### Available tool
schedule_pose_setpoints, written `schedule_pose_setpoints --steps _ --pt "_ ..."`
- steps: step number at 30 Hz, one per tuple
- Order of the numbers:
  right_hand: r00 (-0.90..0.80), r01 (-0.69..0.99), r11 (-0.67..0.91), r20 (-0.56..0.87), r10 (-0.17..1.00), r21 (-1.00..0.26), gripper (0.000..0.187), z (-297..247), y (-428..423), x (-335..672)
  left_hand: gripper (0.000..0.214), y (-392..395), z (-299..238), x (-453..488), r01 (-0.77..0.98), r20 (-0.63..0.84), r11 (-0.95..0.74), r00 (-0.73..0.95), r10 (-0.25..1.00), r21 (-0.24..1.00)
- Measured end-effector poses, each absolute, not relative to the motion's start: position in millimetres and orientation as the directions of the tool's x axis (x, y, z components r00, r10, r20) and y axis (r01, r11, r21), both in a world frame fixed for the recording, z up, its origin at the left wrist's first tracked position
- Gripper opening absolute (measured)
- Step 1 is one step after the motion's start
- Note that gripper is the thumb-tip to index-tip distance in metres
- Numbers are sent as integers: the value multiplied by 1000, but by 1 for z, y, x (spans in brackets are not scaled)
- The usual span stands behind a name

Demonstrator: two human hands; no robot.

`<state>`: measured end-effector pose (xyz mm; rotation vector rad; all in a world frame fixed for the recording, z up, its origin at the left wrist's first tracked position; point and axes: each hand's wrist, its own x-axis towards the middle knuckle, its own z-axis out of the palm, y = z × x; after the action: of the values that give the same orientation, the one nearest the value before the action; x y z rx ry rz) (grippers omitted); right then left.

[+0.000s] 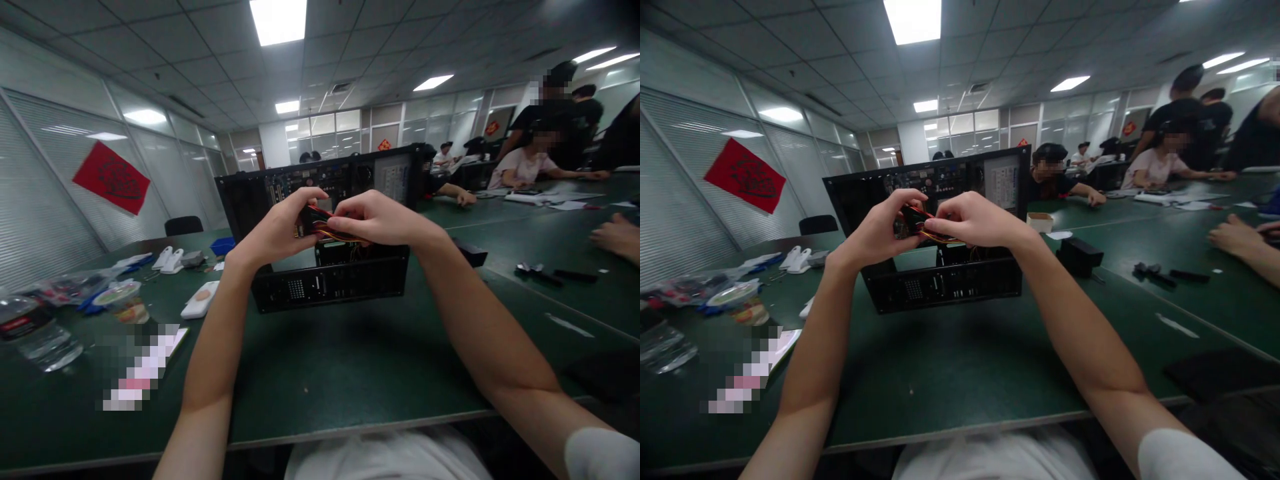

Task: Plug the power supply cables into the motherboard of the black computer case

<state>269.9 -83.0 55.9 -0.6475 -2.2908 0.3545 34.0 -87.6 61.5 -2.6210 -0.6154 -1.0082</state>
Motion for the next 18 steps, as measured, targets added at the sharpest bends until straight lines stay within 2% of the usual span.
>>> schedule_pose_setpoints --steps 5,9,14,18 --pt "-640 331 842 554 533 -427 43 52 -82 260 53 -94 65 29 505 692 -851 667 277 -145" --pt "-618 303 843 582 529 -445 41 53 -81 260 65 -92 64 32 477 665 -870 691 282 -127" --pt "-614 262 827 576 540 -497 36 52 -78 260 63 -90 63 33 502 663 -855 684 303 -127" --pt "-659 224 794 513 550 -565 36 48 -75 254 59 -91 63 32 525 660 -843 677 326 -122"
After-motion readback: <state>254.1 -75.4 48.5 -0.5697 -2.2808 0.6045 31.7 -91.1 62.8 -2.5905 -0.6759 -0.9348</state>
